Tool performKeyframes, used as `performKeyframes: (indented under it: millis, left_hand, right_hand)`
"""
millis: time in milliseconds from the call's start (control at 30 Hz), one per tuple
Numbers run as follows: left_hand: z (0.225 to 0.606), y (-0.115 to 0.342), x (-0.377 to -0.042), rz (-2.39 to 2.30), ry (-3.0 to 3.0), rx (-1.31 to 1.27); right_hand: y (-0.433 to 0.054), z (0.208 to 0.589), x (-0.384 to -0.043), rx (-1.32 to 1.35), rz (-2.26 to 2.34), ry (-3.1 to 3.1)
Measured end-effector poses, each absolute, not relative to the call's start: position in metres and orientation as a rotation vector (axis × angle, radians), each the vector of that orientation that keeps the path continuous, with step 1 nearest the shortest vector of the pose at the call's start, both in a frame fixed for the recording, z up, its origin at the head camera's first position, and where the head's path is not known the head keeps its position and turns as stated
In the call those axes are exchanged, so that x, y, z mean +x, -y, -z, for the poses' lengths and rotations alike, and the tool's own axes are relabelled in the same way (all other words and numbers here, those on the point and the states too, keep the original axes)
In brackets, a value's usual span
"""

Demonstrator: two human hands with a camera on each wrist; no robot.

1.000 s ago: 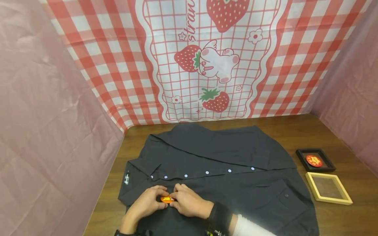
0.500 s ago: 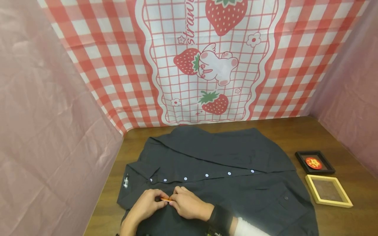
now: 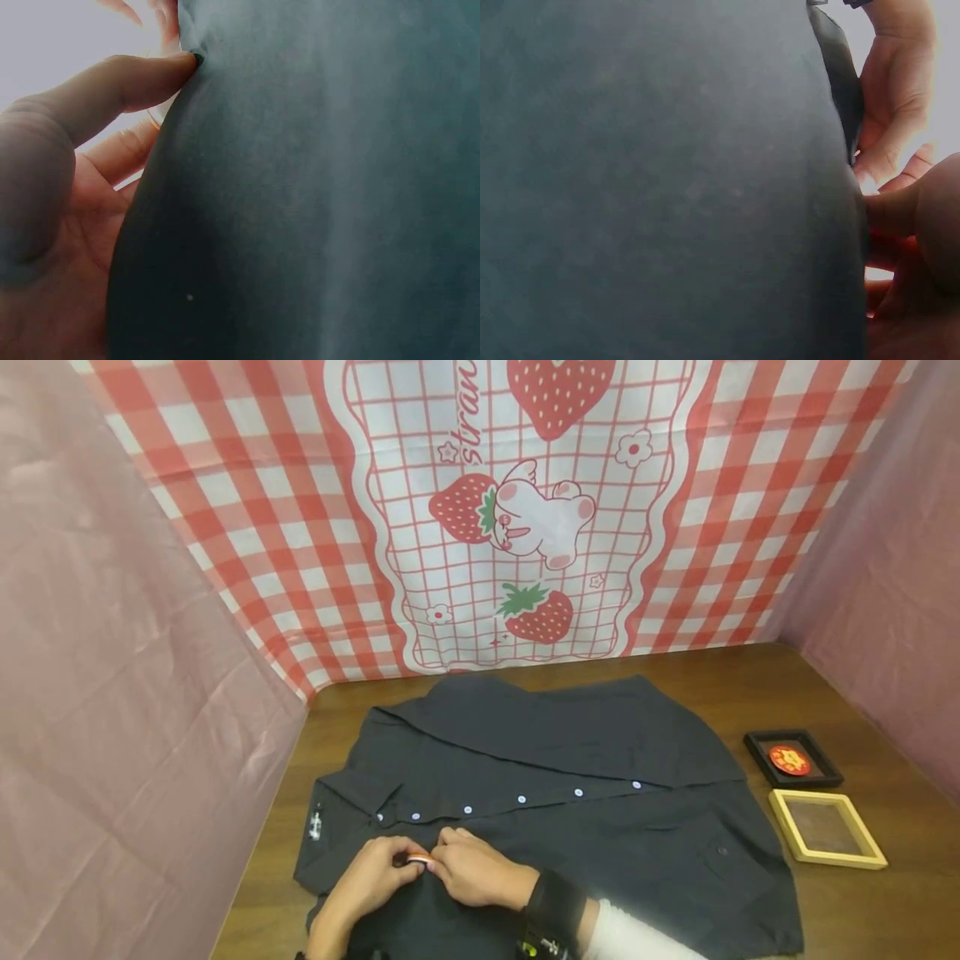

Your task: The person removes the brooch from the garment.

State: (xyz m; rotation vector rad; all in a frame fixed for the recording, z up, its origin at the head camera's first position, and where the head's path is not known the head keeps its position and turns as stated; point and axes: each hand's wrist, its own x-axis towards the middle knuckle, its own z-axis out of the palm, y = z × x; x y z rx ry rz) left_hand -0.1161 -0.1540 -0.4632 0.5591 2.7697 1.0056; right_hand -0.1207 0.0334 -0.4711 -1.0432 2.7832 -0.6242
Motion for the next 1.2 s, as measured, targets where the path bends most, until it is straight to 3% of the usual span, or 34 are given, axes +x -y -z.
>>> performKeyframes:
  millis: [1200]
  left_hand:
    - [0.465, 0.156, -0.123, -1.037, -2.732, 0.453]
  right_hand:
    - [-0.032, 0.483, -0.138, -0.783, 1.19, -2.548]
